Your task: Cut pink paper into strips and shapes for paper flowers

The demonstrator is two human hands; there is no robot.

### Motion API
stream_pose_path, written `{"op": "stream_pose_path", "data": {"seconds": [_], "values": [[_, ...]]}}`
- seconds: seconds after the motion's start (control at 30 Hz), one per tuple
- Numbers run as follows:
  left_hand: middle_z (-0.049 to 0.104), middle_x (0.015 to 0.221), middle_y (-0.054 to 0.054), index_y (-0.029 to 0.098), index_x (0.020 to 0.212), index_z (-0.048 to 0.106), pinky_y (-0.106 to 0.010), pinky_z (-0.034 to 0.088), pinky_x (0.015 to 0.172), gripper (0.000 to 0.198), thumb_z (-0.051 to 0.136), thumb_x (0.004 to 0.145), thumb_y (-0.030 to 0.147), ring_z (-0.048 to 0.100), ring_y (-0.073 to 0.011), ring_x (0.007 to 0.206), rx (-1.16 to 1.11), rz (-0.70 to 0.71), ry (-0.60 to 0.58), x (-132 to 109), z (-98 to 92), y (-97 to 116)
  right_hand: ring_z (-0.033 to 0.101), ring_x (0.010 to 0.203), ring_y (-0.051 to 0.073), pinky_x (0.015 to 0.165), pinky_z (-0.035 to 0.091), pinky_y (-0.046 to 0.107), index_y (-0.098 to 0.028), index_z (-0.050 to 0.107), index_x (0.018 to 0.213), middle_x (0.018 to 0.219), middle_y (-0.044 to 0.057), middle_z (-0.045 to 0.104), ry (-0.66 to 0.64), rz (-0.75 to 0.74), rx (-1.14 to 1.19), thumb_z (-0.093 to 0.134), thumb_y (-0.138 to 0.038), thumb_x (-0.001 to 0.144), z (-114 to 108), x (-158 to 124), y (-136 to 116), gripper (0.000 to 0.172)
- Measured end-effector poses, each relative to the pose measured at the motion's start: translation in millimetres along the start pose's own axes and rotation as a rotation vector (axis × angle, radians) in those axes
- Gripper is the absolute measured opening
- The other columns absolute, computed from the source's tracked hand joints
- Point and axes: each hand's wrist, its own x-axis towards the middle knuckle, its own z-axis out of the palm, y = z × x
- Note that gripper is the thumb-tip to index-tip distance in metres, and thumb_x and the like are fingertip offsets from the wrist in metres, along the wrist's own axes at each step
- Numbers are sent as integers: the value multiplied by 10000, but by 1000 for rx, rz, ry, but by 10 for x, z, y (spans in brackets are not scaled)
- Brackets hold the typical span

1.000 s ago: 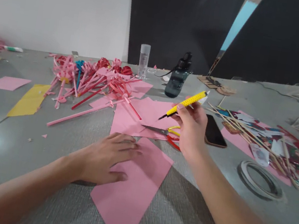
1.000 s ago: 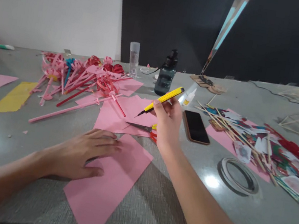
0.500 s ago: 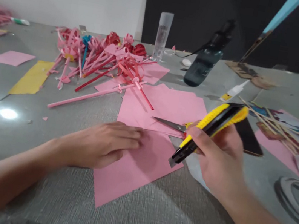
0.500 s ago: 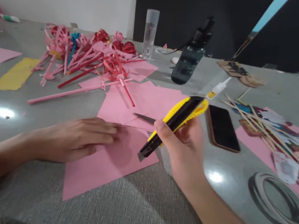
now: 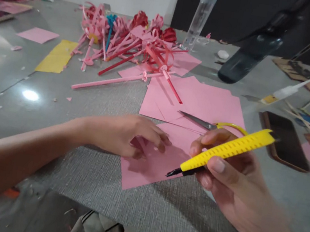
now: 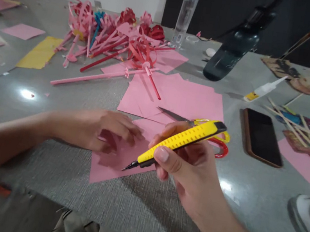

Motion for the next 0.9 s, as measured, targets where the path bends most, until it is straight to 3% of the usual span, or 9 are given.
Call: {"op": "stream_pose_path", "data": {"seconds": [0.1,0.23,0.4,0.57,0.7,0.9], "values": [[608,1443,-80,201,1157,710,-406,452,1146,416,644,773,55,538,-227,1372,52,15,39,-11,26,27,511,498,86,349,400,209,-282,738,874,816,8,641,-26,6,-41,856,-369,765,24,-27,40,183],[473,1569,-93,170,1229,678,-423,393,1200,494,670,751,47,447,-210,1453,109,3,72,-29,37,99,549,506,86,380,459,205,-282,766,899,855,14,658,-17,25,-63,829,-409,792,51,-41,75,178],[493,1558,-56,191,1278,647,-420,423,1181,525,568,802,-15,437,-186,1464,-85,-4,75,-39,-34,107,587,549,105,436,517,226,-285,774,910,935,33,675,-29,29,-96,807,-405,814,91,-69,94,157],[537,1520,-68,121,1343,598,-338,406,1179,568,547,811,-71,478,-145,1425,-265,-36,-42,-78,-194,64,659,623,151,512,576,264,-288,766,960,954,49,682,-146,112,-84,825,-465,781,134,-92,141,258],[480,1572,-65,125,1401,551,-368,385,1191,639,617,794,-65,423,-180,1468,-251,-80,-110,-121,-297,42,693,601,153,561,602,280,-259,772,928,952,45,700,-269,228,-66,884,-514,694,218,-93,133,364],[468,1579,-42,148,1453,502,-376,354,1216,667,630,820,-21,427,-175,1461,-219,-79,-142,-135,-290,14,725,709,177,628,612,282,-253,771,903,936,60,744,-191,286,-172,869,-479,734,273,-78,135,299]]}}
